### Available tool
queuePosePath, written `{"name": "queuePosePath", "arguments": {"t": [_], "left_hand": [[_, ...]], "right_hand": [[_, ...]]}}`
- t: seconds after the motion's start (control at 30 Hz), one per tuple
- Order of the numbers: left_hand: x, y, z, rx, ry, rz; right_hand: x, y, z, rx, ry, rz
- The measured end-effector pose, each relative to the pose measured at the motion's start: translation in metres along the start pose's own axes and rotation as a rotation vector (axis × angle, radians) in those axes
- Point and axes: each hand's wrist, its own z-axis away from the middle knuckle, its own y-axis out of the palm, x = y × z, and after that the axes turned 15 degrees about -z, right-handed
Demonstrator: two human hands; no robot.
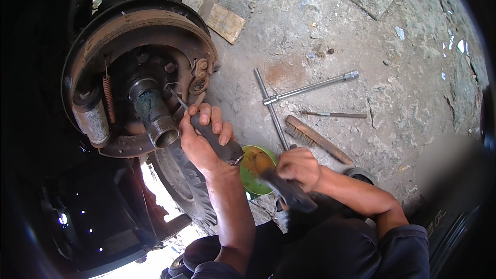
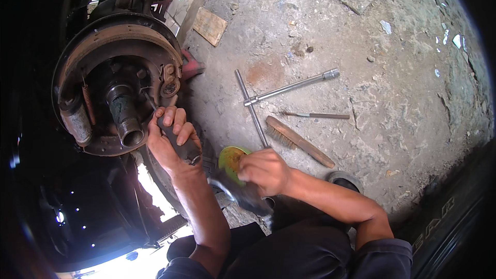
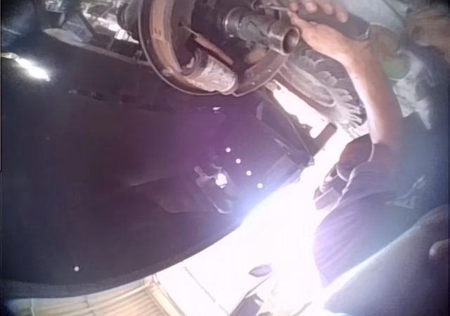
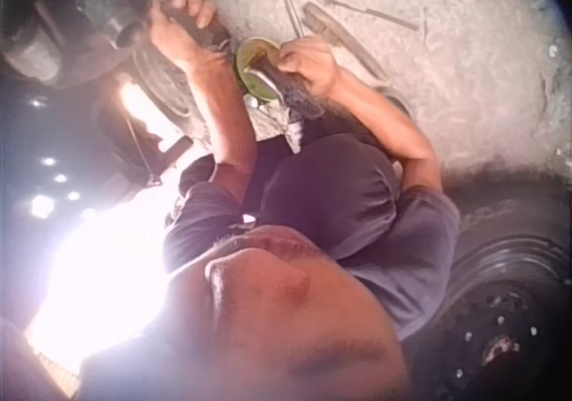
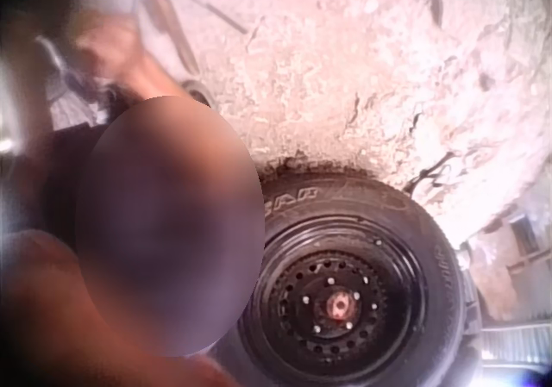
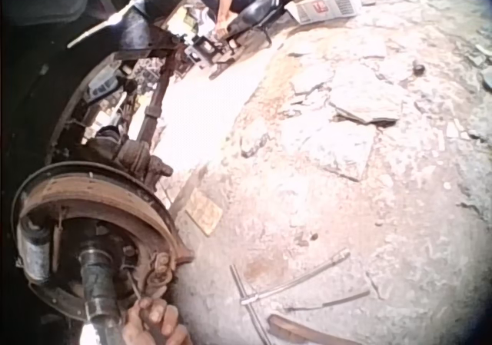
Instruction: The person cleans a vehicle brake assembly with a wire brush and then uses a hammer and a punch to strike a metal component on the brake hub.
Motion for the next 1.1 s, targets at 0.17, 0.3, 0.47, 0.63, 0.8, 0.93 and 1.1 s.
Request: {"name": "queuePosePath", "arguments": {"t": [0.17,0.3,0.47,0.63,0.8,0.93,1.1], "left_hand": [[0.0009,0.0009,0.0004,-0.011,0.011,0.024],[0.0016,-0.0002,-0.0002,0.003,0.017,0.002],[0.0016,-0.0009,-0.0015,0.024,0.030,-0.010],[0.0017,0.0012,0.0000,0.045,0.037,0.019],[0.0018,0.0008,-0.0015,0.011,0.011,-0.013],[0.0008,0.0006,-0.0025,0.025,0.009,0.042],[0.0039,-0.0033,-0.0047,0.026,0.029,-0.014]], "right_hand": [[0.0012,-0.0017,-0.0022,0.075,0.198,0.088],[-0.0008,-0.0028,-0.0049,0.065,0.074,0.018],[0.0015,-0.0075,-0.0031,0.064,0.179,0.033],[-0.0013,-0.0047,-0.0067,0.096,0.263,0.052],[-0.0012,-0.0044,-0.0017,0.056,0.167,0.042],[-0.0005,-0.0036,-0.0071,0.052,0.213,0.090],[-0.0017,-0.0068,-0.0027,0.055,0.097,0.025]]}}
